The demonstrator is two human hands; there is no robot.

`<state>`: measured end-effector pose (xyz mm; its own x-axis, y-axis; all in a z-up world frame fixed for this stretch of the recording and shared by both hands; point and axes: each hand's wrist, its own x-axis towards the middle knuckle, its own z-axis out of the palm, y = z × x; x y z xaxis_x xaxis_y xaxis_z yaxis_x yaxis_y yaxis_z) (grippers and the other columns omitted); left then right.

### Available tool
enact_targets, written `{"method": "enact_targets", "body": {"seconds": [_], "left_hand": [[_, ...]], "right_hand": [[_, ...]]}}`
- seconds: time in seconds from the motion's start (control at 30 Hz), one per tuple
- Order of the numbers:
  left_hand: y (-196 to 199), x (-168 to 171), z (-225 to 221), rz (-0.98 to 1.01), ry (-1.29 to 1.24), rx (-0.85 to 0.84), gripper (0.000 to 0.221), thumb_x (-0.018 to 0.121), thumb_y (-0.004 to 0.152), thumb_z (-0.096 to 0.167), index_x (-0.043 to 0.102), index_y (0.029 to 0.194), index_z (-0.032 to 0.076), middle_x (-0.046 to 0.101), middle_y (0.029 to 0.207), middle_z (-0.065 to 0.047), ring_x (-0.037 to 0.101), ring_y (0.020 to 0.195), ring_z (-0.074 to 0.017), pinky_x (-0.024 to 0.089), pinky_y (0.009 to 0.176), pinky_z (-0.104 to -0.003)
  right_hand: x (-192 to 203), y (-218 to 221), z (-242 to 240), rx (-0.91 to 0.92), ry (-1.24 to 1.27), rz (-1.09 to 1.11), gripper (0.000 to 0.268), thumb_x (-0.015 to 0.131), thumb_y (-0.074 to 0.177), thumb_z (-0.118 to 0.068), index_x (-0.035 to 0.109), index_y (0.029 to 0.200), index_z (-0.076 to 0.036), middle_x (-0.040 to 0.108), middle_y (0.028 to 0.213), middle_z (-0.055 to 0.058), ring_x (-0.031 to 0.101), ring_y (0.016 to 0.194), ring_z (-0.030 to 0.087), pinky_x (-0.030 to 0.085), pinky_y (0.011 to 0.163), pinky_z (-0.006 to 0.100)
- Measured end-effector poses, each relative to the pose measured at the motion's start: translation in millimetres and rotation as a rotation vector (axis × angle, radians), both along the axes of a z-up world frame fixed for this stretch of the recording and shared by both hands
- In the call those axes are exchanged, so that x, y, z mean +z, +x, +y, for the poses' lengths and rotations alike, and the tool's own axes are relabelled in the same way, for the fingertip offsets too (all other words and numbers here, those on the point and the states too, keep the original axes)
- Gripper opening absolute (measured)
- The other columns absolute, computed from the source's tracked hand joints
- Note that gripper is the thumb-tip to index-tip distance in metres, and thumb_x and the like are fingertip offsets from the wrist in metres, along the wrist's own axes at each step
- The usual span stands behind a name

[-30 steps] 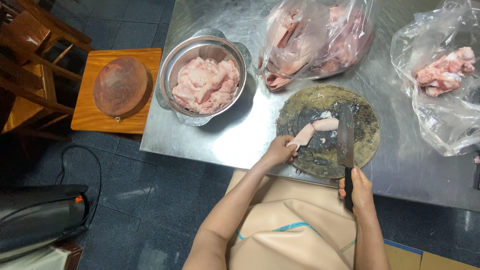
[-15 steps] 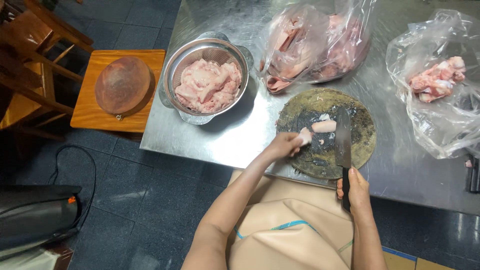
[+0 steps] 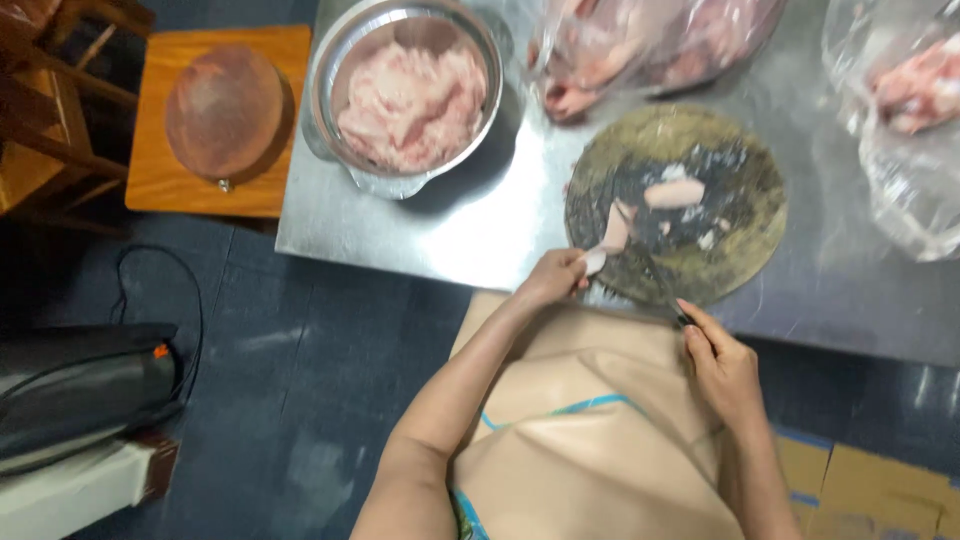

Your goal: Slicing raw meat on a cutting board and sorting the pieces into bags and a bowl

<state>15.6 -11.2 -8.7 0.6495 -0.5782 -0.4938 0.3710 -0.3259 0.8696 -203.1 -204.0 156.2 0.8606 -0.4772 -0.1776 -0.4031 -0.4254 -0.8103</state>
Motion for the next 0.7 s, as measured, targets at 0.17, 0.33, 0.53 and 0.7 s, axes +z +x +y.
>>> {"method": "enact_targets", "body": {"seconds": [0.17, 0.33, 0.53, 0.7], "left_hand": [[-8, 6, 11, -0.054, 0.078, 0.015, 0.025, 0.054, 0.098, 0.018, 0.076, 0.098, 0.005, 0.067, 0.056, -0.007, 0.066, 0.043, -0.0188, 0.054, 0.042, -0.030], [-8, 8, 10, 0.022, 0.030, 0.078, 0.026, 0.052, 0.098, 0.013, 0.072, 0.103, -0.002, 0.064, 0.055, -0.008, 0.064, 0.040, -0.0179, 0.055, 0.042, -0.030], [-4, 29, 10, 0.013, 0.077, 0.053, 0.021, 0.055, 0.089, 0.016, 0.070, 0.080, 0.004, 0.058, 0.052, -0.006, 0.059, 0.043, -0.0159, 0.053, 0.042, -0.029], [3, 10, 15, -0.127, 0.164, 0.001, 0.028, 0.056, 0.093, 0.025, 0.073, 0.091, 0.002, 0.061, 0.066, -0.013, 0.064, 0.066, -0.0238, 0.054, 0.061, -0.041]], "right_hand": [[35, -13, 19, 0.140, -0.110, 0.089, 0.038, 0.058, 0.105, -0.027, 0.069, 0.140, -0.036, 0.075, 0.123, 0.005, 0.071, 0.105, 0.034, 0.056, 0.087, 0.048], [34, -16, 20, 0.235, -0.266, 0.259, 0.036, 0.052, 0.107, -0.039, 0.066, 0.140, -0.040, 0.075, 0.112, 0.007, 0.071, 0.103, 0.036, 0.056, 0.087, 0.049], [39, 11, 24, 0.289, -0.402, 0.397, 0.037, 0.046, 0.107, -0.044, 0.060, 0.141, -0.048, 0.073, 0.106, 0.006, 0.073, 0.099, 0.037, 0.058, 0.084, 0.051], [31, 20, 26, 0.297, -0.495, 0.434, 0.038, 0.045, 0.108, -0.047, 0.059, 0.143, -0.048, 0.069, 0.100, 0.008, 0.073, 0.092, 0.039, 0.059, 0.082, 0.052]]}}
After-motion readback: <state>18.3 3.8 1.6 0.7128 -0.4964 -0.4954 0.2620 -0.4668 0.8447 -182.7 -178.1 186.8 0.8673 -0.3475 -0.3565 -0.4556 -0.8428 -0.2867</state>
